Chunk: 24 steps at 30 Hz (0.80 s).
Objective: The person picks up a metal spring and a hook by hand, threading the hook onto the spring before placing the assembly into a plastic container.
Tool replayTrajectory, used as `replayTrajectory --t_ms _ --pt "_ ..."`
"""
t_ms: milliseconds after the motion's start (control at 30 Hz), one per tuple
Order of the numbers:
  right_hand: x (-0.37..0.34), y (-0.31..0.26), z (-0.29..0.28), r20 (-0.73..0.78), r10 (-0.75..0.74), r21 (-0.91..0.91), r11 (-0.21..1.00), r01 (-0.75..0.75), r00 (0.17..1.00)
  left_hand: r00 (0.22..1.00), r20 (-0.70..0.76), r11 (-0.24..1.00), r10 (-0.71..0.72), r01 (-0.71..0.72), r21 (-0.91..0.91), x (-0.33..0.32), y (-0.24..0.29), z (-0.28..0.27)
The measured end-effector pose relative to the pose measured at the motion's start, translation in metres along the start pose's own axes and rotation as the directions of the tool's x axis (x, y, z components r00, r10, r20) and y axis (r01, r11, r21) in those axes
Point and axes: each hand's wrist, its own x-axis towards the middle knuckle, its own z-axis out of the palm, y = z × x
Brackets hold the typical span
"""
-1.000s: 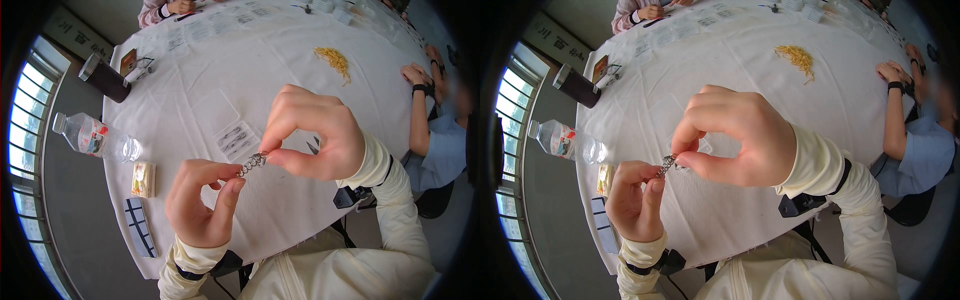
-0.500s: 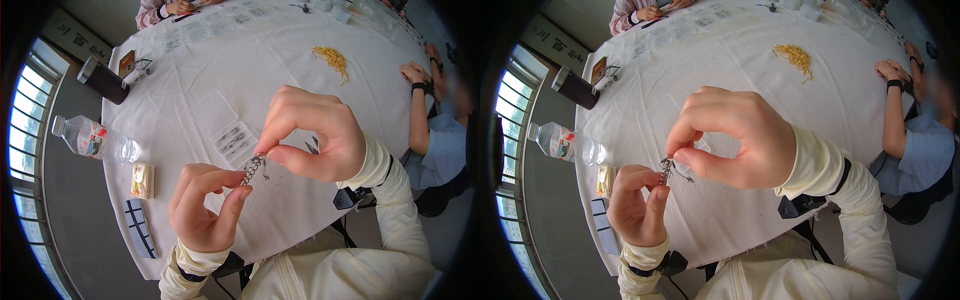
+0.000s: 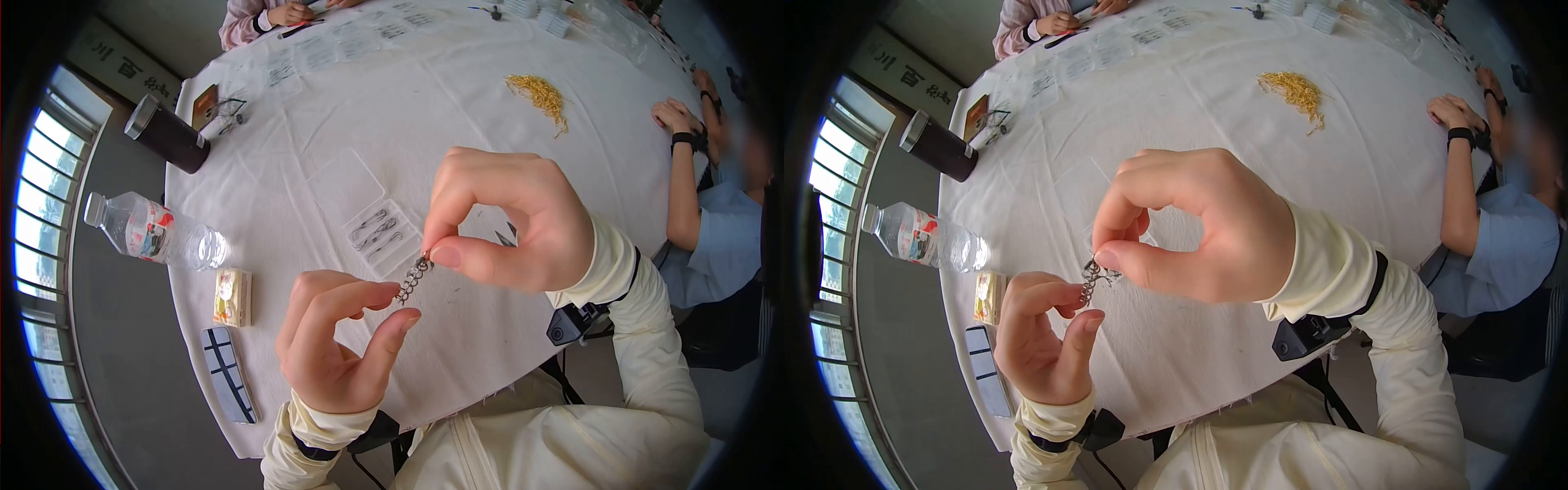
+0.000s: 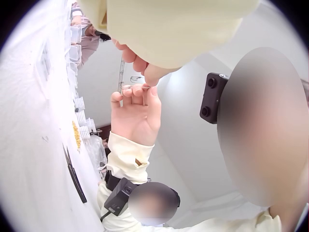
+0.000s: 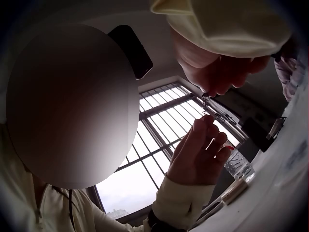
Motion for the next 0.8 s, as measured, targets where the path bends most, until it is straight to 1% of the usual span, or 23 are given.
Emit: replayTrajectory --t_ms 100,167,267,400,467,700,767,800 --pt "-0.0015 0.0025 0.0006 -0.004 0.043 0.045 0.998 -0.043 0.999 1.0 -0.003 1.0 0.003 -0.003 0.006 -0.001 -0.0001 0.0008" --pt "-0.0024 0.0048 0.0012 -0.02 0.087 0.126 0.989 -0.083 0.996 1.0 -0.007 1.0 0.006 -0.006 0.016 -0.0013 0.0001 0.0011" --pt "-0.0027 0.0054 0.0 -0.009 0.111 0.151 0.983 -0.109 0.994 1.0 -0.009 1.0 0.021 -0.021 0.023 -0.0014 -0.0003 0.001" --pt "-0.003 0.0056 0.0014 -0.006 0.12 0.167 0.979 -0.117 0.993 0.999 -0.027 0.999 0.035 -0.034 0.033 -0.0022 0.0009 0.0012" --pt "-0.0034 0.0063 0.0016 0.011 0.124 0.186 0.975 -0.124 0.992 1.0 0.027 1.0 0.005 -0.005 0.024 -0.0037 0.0029 -0.0006" --pt "-0.003 0.0003 0.001 0.043 0.138 0.165 0.976 -0.143 0.99 0.999 0.022 0.999 0.035 -0.036 0.027 -0.0045 0.0009 0.0001" --pt "-0.003 0.0 0.0012 0.039 0.127 0.151 0.98 -0.131 0.991 0.997 -0.067 0.999 0.035 -0.033 0.027 -0.003 0.0011 0.0026" --pt "-0.0032 -0.0005 0.0006 0.039 0.127 0.151 0.98 -0.132 0.991 0.997 -0.067 0.999 0.035 -0.033 0.026 -0.0029 0.0013 0.0026"
